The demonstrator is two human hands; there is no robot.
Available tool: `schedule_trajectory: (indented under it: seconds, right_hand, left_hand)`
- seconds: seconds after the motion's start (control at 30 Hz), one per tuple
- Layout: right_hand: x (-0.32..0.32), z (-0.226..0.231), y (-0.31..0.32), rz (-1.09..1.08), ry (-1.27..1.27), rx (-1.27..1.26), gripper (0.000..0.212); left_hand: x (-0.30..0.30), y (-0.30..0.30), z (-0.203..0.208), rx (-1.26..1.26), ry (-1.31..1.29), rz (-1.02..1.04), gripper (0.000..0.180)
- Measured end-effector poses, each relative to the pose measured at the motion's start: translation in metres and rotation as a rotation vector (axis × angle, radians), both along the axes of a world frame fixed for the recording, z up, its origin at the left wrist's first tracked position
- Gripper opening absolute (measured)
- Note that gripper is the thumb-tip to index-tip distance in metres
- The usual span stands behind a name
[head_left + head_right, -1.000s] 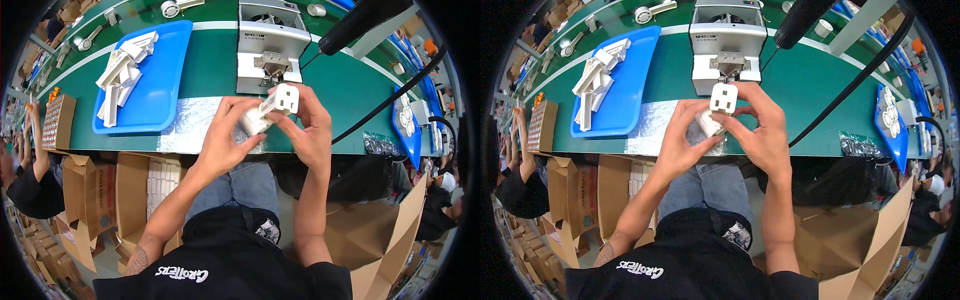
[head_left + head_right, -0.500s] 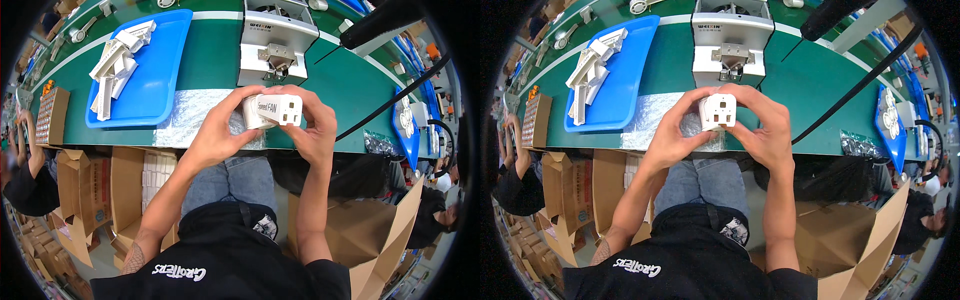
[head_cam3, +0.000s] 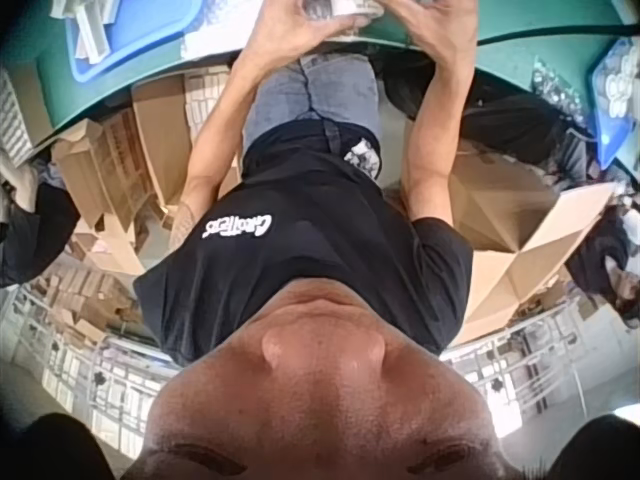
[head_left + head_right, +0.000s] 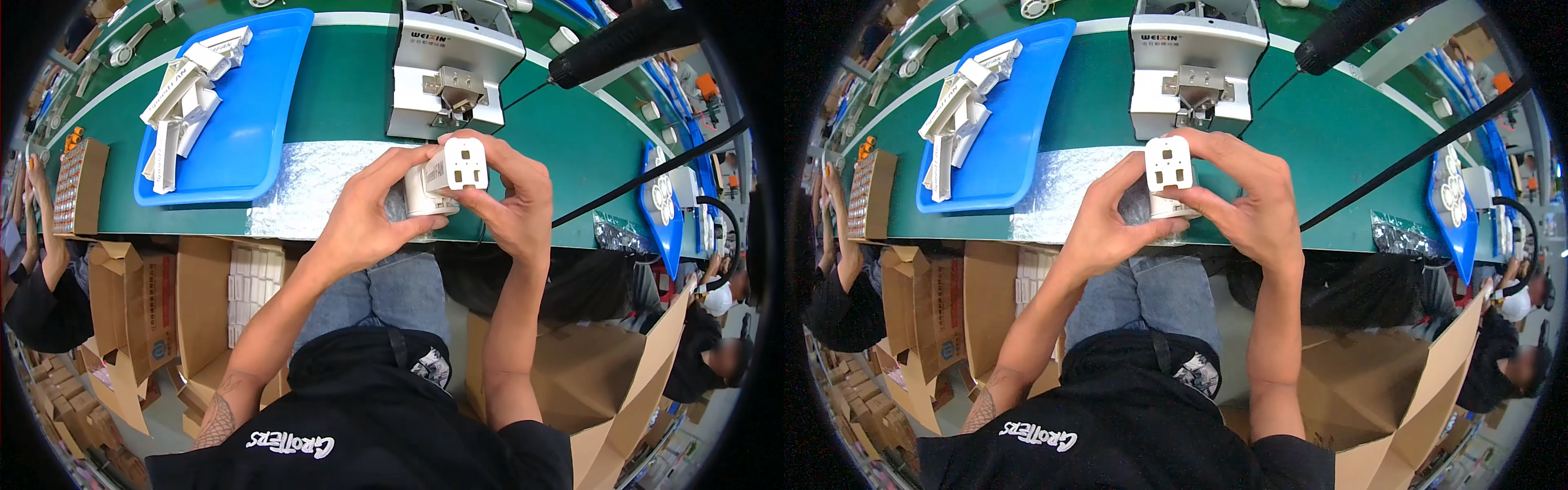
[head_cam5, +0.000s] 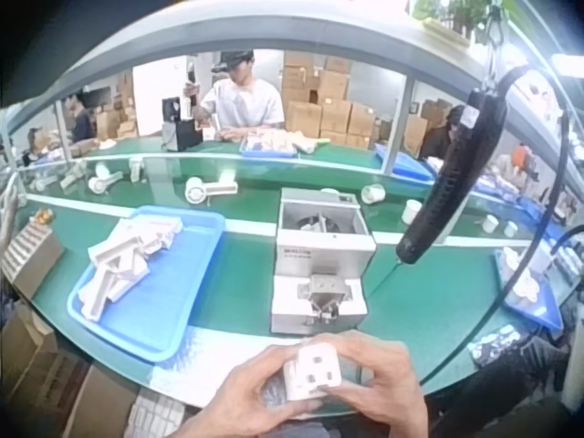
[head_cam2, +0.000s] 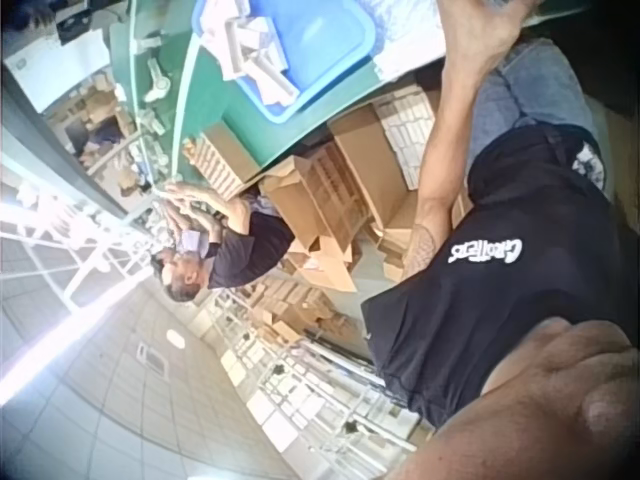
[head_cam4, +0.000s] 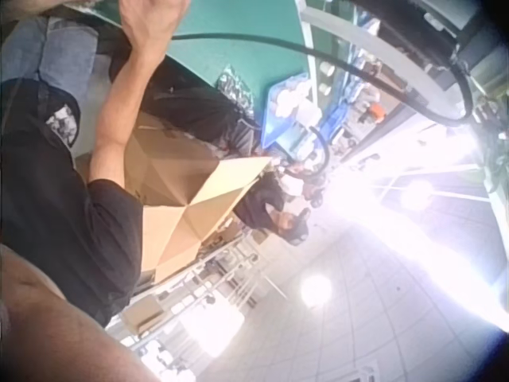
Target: Assembling plastic housings for fan speed controls by inserting internal components and securing them with a tool.
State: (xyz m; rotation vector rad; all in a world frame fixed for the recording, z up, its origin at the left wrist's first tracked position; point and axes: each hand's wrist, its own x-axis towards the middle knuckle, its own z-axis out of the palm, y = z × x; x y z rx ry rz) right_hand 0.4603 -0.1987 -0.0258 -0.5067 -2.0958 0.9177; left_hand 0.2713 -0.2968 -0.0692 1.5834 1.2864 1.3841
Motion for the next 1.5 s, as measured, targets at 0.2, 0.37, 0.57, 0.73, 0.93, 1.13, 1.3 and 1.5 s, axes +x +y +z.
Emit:
schedule_trajectory:
  seconds: [0.2,0.37,0.57,0.73,0.93,1.13,1.3,1.5]
  right_hand:
    - [0.006,-0.009,-0.004,-0.041,0.037,-0.097,0.049]
    - [0.004,-0.009,-0.003,0.019,0.126,-0.028,0.048]
    - [0.008,-0.014,-0.002,-0.006,0.122,-0.085,0.047]
    - [0.01,-0.017,0.0,0.007,0.127,-0.087,0.049]
    - [0.0,-0.014,-0.019,-0.148,0.171,-0.245,0.059]
    - [-0.01,-0.03,-0.055,-0.403,0.348,-0.046,0.061]
    - [-0.004,-0.02,-0.039,-0.229,0.224,-0.211,0.059]
    - [0.011,-0.032,-0.057,-0.578,0.146,0.459,0.028]
  left_hand:
    - [0.0,0.0,-0.002,0.047,0.021,0.025,0.072]
    - [0.0,0.002,-0.003,0.058,-0.024,0.003,0.072]
    - [0.001,0.002,-0.002,0.055,-0.003,0.007,0.073]
    - [-0.002,0.001,-0.003,-0.004,-0.021,-0.009,0.073]
    - [0.001,0.003,-0.001,0.021,-0.017,0.038,0.065]
    - [0.012,0.003,0.003,0.096,0.021,0.091,0.061]
    - [0.013,0.003,0.009,0.113,0.069,0.104,0.058]
    - [0.031,0.006,0.0,0.168,0.117,0.184,0.055]
